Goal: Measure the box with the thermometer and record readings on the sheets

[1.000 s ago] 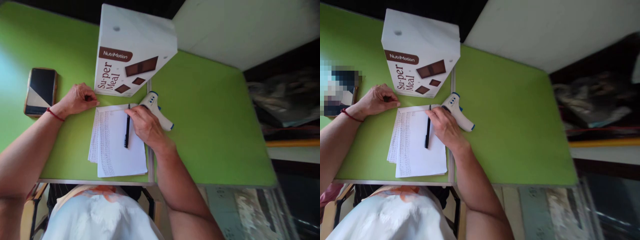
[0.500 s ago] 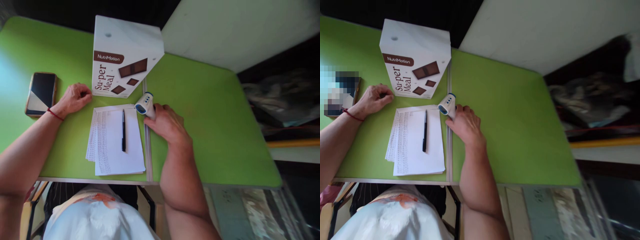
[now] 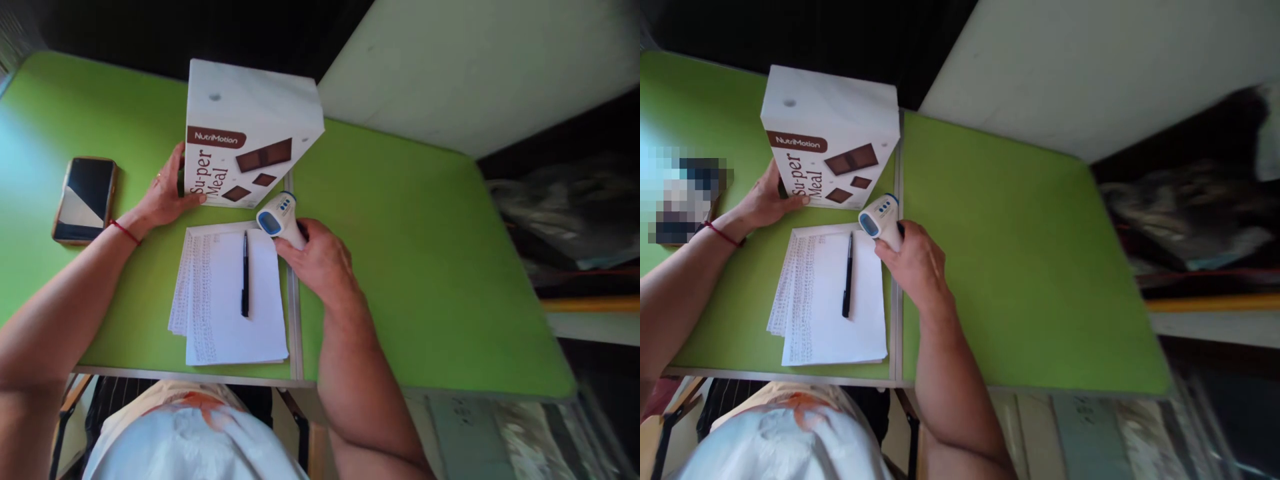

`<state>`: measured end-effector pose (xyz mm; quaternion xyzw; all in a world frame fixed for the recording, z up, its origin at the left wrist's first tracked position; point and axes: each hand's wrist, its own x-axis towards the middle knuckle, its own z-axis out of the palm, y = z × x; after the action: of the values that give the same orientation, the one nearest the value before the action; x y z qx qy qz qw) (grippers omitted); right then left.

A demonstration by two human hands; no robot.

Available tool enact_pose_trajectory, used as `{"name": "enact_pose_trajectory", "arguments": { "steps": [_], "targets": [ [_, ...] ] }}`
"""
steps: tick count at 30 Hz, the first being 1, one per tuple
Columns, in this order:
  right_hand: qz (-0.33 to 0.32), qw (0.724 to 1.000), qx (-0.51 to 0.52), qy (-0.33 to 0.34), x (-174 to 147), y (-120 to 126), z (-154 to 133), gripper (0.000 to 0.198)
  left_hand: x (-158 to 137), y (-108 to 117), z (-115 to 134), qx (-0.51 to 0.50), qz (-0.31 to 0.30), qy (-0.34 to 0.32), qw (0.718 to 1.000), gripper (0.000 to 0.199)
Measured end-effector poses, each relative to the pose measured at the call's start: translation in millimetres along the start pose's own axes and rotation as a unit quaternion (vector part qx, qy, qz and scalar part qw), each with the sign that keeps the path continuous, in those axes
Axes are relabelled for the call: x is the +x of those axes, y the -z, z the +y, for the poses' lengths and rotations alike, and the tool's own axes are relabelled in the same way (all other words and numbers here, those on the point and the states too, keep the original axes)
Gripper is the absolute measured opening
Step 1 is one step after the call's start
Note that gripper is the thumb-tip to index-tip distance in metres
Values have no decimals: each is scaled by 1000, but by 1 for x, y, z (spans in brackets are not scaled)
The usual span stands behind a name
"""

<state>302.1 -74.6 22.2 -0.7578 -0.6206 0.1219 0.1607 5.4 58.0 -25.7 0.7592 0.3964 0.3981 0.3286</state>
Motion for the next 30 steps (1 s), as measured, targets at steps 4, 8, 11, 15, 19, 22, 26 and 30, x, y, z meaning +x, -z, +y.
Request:
{"name": "enact_pose_trajectory", "arguments": {
  "steps": [4, 8, 11, 15, 19, 22, 26, 30],
  "targets": [
    [84, 993, 84, 12, -1, -4, -2, 43, -8, 3, 9, 16, 23, 28, 999, 92],
    [154, 940, 304, 32, -10, -7, -18, 41, -19, 8, 29, -8, 17, 70, 997, 81],
    [1, 854, 519, 18, -29, -13, -42, 39, -25, 8, 41, 8, -6, 40, 999, 78],
    [-148, 750, 642, -54, -48, -27, -67, 41, -27, 7, 49, 42, -10, 36, 998, 75],
    [-149, 740, 650, -85, -46, -35, -72, 40, -27, 9, 46, 30, -25, 30, 999, 72],
    [-147, 748, 641, -87, -42, -36, -70, 40, -29, 11, 41, 32, -14, 32, 999, 70],
    [-137, 771, 617, -79, -42, -38, -68, 35, -31, 12, 38, 37, -16, 35, 999, 75],
    [-130, 787, 600, -63, -44, -44, -65, 37, -31, 13, 40, 35, -25, 36, 998, 75]
  ]
}}
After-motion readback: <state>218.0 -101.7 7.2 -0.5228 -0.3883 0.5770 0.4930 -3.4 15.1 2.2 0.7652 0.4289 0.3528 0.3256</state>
